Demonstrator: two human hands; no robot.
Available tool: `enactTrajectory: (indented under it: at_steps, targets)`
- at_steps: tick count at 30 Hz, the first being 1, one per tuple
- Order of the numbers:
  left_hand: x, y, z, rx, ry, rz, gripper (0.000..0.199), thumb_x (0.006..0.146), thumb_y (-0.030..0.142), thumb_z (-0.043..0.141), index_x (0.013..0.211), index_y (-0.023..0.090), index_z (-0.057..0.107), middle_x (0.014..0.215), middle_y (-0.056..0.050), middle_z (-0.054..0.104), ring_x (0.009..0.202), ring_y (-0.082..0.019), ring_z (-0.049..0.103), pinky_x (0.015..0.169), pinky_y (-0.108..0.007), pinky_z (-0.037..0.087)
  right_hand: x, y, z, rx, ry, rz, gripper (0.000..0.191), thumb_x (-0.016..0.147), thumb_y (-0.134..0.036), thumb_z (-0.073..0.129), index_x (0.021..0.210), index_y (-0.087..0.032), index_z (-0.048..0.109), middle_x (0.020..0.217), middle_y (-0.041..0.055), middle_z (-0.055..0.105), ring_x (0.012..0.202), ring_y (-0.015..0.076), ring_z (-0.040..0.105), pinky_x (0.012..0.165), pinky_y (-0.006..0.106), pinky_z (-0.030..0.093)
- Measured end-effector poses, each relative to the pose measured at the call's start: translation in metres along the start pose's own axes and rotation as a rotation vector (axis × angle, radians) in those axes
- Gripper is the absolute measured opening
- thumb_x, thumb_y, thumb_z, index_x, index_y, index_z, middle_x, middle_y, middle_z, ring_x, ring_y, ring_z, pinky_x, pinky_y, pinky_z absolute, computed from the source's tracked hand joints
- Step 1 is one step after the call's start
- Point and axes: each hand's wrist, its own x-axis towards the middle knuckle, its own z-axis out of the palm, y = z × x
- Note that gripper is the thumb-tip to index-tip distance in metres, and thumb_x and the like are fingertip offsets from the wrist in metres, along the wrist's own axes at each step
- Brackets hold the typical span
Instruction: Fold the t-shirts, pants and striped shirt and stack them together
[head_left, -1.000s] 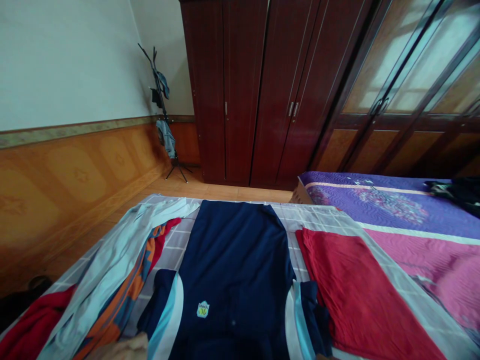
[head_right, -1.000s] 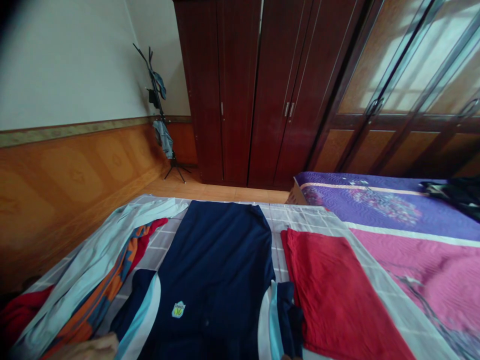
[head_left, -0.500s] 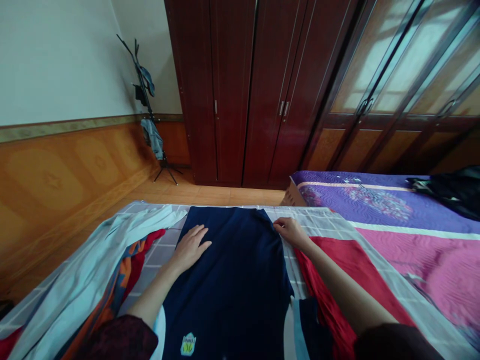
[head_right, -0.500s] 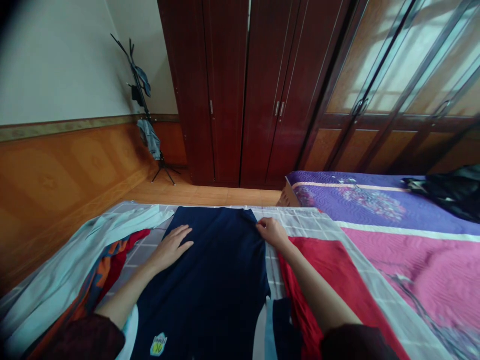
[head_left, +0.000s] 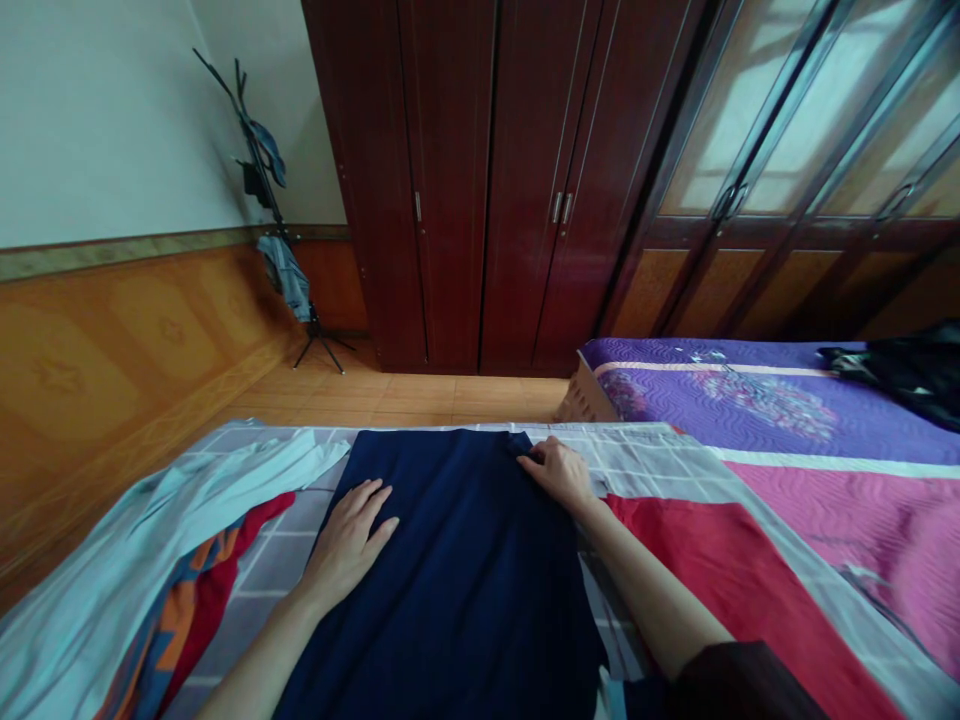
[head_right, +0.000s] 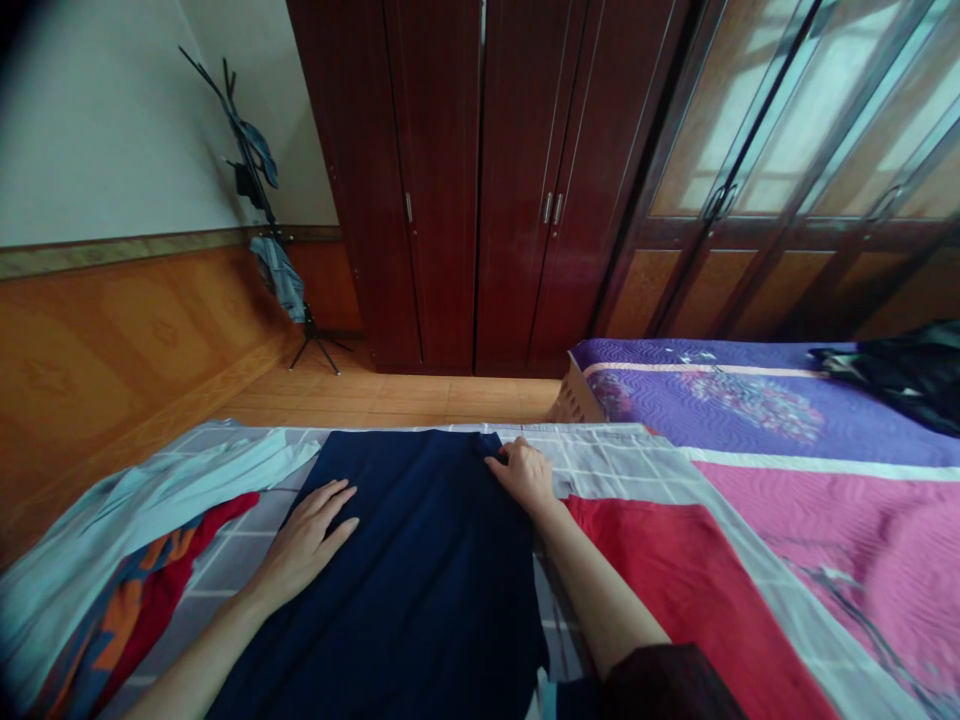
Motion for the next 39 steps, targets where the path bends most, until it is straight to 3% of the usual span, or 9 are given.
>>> enactTrajectory:
  at_steps: [3,9,12,15,19,24,30,34,39]
  targets:
    - [0.000,-0.001,0.000,-0.011,0.006,-0.006,0.045,0.090,0.043,0.042,0.127,0.018,0.053,0.134,-0.008,0.049,0.127,-0.024,0.041,0.108,-0.043,0.034,0.002,0.002,0.001,-0.002,0.005,0.035,0.023,0.083,-0.039,0.053,0.089,-0.023,0.069,0.095,0.0048,0.067,0.088,0.0192,0.062,0.071,0.025,0.040]
    - [0.003,-0.007,0.002,-0.012,0.048,-0.044,0.046,0.091,0.044,0.040,0.125,0.016,0.053,0.134,-0.010,0.050,0.128,-0.025,0.041,0.108,-0.044,0.033,0.014,0.025,-0.006,-0.030,0.059,0.235,0.030,0.085,-0.036,0.043,0.087,-0.020,0.069,0.084,0.0096,0.069,0.080,0.0242,0.064,0.061,0.029,0.040]
    - [0.004,-0.010,0.005,0.024,0.057,-0.076,0.047,0.091,0.043,0.039,0.125,0.014,0.054,0.134,-0.012,0.050,0.129,-0.025,0.040,0.109,-0.044,0.032,0.010,0.026,-0.007,-0.040,0.102,0.194,0.031,0.087,-0.036,0.042,0.097,-0.020,0.067,0.089,0.0089,0.068,0.083,0.0238,0.063,0.066,0.030,0.041]
    - [0.002,-0.011,0.007,0.078,0.048,-0.091,0.050,0.090,0.045,0.039,0.126,0.014,0.054,0.136,-0.013,0.048,0.131,-0.028,0.036,0.110,-0.046,0.028,0.002,0.020,-0.005,-0.060,0.168,0.084,0.035,0.089,-0.035,0.042,0.116,-0.020,0.058,0.107,0.0095,0.064,0.098,0.0232,0.059,0.077,0.031,0.041]
    - [0.005,-0.014,0.004,0.081,0.052,-0.175,0.053,0.089,0.047,0.039,0.130,0.014,0.050,0.139,-0.014,0.044,0.131,-0.029,0.037,0.108,-0.046,0.030,0.000,0.017,0.000,-0.089,0.206,-0.002,0.033,0.089,-0.037,0.047,0.113,-0.018,0.060,0.105,0.0109,0.062,0.101,0.0249,0.055,0.083,0.032,0.039]
    - [0.041,-0.028,-0.016,0.084,0.039,-0.370,0.048,0.089,0.039,0.042,0.126,0.009,0.050,0.129,-0.015,0.053,0.122,-0.023,0.047,0.103,-0.034,0.037,0.008,0.026,0.006,-0.088,0.246,0.006,0.035,0.092,-0.038,0.041,0.102,-0.015,0.065,0.097,0.0118,0.063,0.097,0.0253,0.055,0.084,0.033,0.039]
    - [0.095,-0.044,-0.017,0.151,-0.009,-0.577,0.033,0.085,0.041,0.048,0.102,0.016,0.062,0.104,-0.015,0.066,0.096,-0.029,0.062,0.078,-0.036,0.047,0.011,0.033,0.007,-0.074,0.247,-0.001,0.031,0.087,-0.038,0.048,0.092,-0.016,0.069,0.096,0.0106,0.062,0.097,0.0255,0.053,0.085,0.033,0.039]
    - [0.109,-0.052,-0.010,0.147,-0.024,-0.672,0.027,0.087,0.042,0.046,0.093,0.022,0.063,0.098,-0.010,0.069,0.091,-0.028,0.064,0.069,-0.033,0.046,0.012,0.035,0.008,-0.072,0.237,-0.015,0.027,0.083,-0.037,0.052,0.089,-0.017,0.069,0.095,0.0098,0.062,0.096,0.0260,0.051,0.085,0.034,0.039]
    - [0.113,-0.059,-0.006,0.155,0.014,-0.729,0.032,0.090,0.044,0.037,0.100,0.022,0.059,0.098,-0.010,0.069,0.091,-0.028,0.064,0.066,-0.033,0.045,0.017,0.037,0.012,-0.054,0.239,0.004,0.023,0.086,-0.032,0.048,0.083,-0.019,0.067,0.094,0.0082,0.062,0.096,0.0246,0.051,0.081,0.033,0.040]
